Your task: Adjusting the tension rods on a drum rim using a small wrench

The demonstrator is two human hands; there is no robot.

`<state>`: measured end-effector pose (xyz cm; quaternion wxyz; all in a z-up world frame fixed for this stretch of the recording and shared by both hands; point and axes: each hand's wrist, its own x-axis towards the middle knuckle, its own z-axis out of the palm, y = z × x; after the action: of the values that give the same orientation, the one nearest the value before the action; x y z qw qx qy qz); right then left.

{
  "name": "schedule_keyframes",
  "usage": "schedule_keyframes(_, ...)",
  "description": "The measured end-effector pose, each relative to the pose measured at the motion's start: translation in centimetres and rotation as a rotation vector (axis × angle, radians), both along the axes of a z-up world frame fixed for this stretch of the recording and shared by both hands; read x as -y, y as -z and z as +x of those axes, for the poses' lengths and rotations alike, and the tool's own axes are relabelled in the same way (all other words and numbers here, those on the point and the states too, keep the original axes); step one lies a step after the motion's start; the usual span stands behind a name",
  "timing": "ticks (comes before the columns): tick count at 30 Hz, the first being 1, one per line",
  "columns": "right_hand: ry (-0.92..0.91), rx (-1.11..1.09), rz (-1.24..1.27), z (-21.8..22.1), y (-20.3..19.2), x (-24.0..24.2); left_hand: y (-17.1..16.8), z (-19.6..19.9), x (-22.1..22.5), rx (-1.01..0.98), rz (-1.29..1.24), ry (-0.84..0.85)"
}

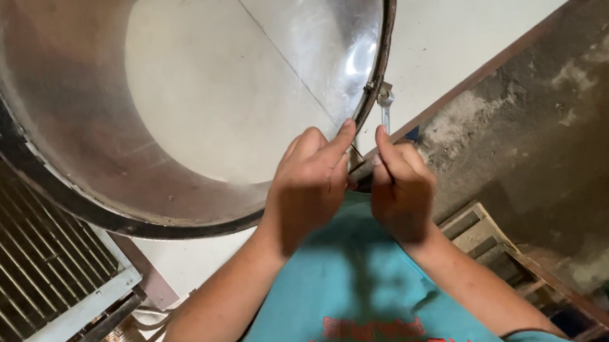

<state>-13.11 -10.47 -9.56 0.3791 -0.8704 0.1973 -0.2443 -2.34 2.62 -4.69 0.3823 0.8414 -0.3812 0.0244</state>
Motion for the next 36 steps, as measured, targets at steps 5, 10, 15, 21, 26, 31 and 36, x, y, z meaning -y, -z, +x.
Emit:
schedule_keyframes(5, 0.022, -0.133, 0.091, 0.9, -3.7, 0.7, -0.9, 0.0, 0.1, 0.013, 0.029, -0.023)
schedule_keyframes(10, 0.068, -0.246, 0.297, 0.1, -2.7, 3.9, 0.1, 0.0, -0.3, 0.042, 0.002, -0.021)
schedule_keyframes(15, -0.231, -0.118, 0.146, 1.0, 2.1, 12.2, -0.6, 0.1, -0.2, 0.119, 0.016, -0.038)
schedule_keyframes(21, -0.718, -0.330, -0.145, 9.1, 1.9, 22.1, -2.1, -0.6, -0.3, -0.112, 0.188, -0.010)
schedule_keyframes(26, -1.057, -0.287, -0.531, 16.4, -5.8, 22.1, -1.3, -0.8, -0.3, -0.100, 0.129, 0.016)
schedule_keyframes(31, -0.871, -0.372, -0.343, 10.5, -7.8, 21.9, -0.7, -0.9, 0.1, -0.222, 0.099, -0.023)
schedule_keyframes(36, -0.317, -0.325, 0.202, 2.2, -3.3, 15.6, -0.7, -0.8, 0.1, -0.231, 0.142, -0.040)
